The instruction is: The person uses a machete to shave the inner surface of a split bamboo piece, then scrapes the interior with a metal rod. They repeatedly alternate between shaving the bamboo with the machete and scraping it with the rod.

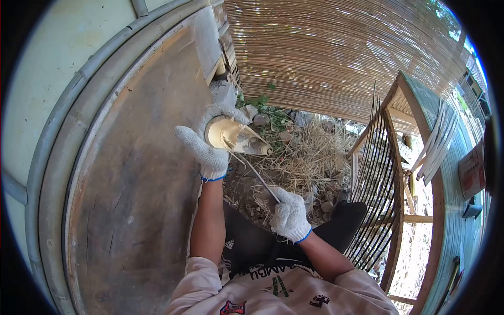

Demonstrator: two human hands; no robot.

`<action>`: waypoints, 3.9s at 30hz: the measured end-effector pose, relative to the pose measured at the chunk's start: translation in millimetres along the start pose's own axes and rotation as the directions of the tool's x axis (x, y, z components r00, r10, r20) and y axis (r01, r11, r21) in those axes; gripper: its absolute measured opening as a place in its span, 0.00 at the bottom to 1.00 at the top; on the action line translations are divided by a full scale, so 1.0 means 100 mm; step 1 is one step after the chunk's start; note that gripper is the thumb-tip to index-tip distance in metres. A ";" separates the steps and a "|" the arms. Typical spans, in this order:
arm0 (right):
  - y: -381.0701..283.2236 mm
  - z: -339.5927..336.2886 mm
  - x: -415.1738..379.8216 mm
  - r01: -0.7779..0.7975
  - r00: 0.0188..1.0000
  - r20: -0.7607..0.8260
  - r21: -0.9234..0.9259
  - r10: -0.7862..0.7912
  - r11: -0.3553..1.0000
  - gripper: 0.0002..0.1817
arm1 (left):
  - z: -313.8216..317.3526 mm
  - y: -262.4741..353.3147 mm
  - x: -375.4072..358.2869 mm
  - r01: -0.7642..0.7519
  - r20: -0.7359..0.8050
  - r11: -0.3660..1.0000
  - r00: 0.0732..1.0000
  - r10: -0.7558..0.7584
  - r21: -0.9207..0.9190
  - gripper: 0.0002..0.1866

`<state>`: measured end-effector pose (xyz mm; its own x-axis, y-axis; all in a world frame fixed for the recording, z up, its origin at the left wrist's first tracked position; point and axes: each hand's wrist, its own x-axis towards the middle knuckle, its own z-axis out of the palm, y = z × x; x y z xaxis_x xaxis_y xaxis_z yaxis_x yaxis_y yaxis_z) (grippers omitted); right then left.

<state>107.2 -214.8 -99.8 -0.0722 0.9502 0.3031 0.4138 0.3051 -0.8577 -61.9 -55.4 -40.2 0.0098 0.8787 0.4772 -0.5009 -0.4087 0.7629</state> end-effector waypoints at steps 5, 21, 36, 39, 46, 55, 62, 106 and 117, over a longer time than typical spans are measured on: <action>0.04 0.05 0.11 -0.056 0.997 0.030 -0.242 0.065 0.969 0.12 | 0.00 -0.01 0.04 0.027 -0.116 0.999 0.993 -0.031 -0.038 0.59; -0.07 -0.08 0.09 -0.009 0.979 0.199 -0.102 0.030 0.995 0.14 | -0.01 -0.02 0.05 -0.014 0.025 0.999 1.000 0.015 -0.038 0.57; 0.01 -0.09 0.15 -0.198 0.971 0.129 -0.031 0.201 0.980 0.14 | 0.10 -0.04 0.02 -0.003 -0.003 0.996 1.000 0.003 -0.089 0.56; -0.04 -0.21 0.12 -0.390 0.863 0.398 0.136 0.310 0.911 0.15 | 0.04 -0.05 0.01 -0.030 0.047 0.996 0.998 0.034 -0.090 0.55; -0.06 -0.02 -0.02 0.031 0.998 -0.049 0.028 -0.029 0.999 0.12 | 0.10 -0.07 0.00 -0.060 0.033 0.998 0.998 0.060 -0.015 0.54; -0.13 -0.21 0.16 -0.444 0.864 0.317 0.110 0.392 0.889 0.17 | 0.08 -0.02 0.00 0.019 0.025 0.993 1.000 -0.016 -0.116 0.54; 0.10 -0.02 -0.03 0.086 0.994 -0.059 -0.016 -0.087 0.996 0.13 | 0.14 -0.03 0.01 0.013 -0.015 1.000 1.000 -0.013 -0.026 0.57; -0.13 -0.43 0.29 -0.281 0.892 0.310 -0.192 0.330 0.940 0.21 | -0.14 0.04 0.03 0.089 0.053 0.981 0.995 -0.081 -0.172 0.57; 0.18 0.10 0.13 -0.181 0.977 0.032 -0.397 0.211 0.900 0.14 | -0.13 -0.01 0.09 -0.058 -0.035 0.988 0.998 0.053 -0.141 0.54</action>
<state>104.4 -196.2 -116.0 -0.0120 0.9947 0.1022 0.7459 0.0770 -0.6616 -72.5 -44.3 -42.3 -0.0472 0.8639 0.5014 -0.6174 -0.4199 0.6652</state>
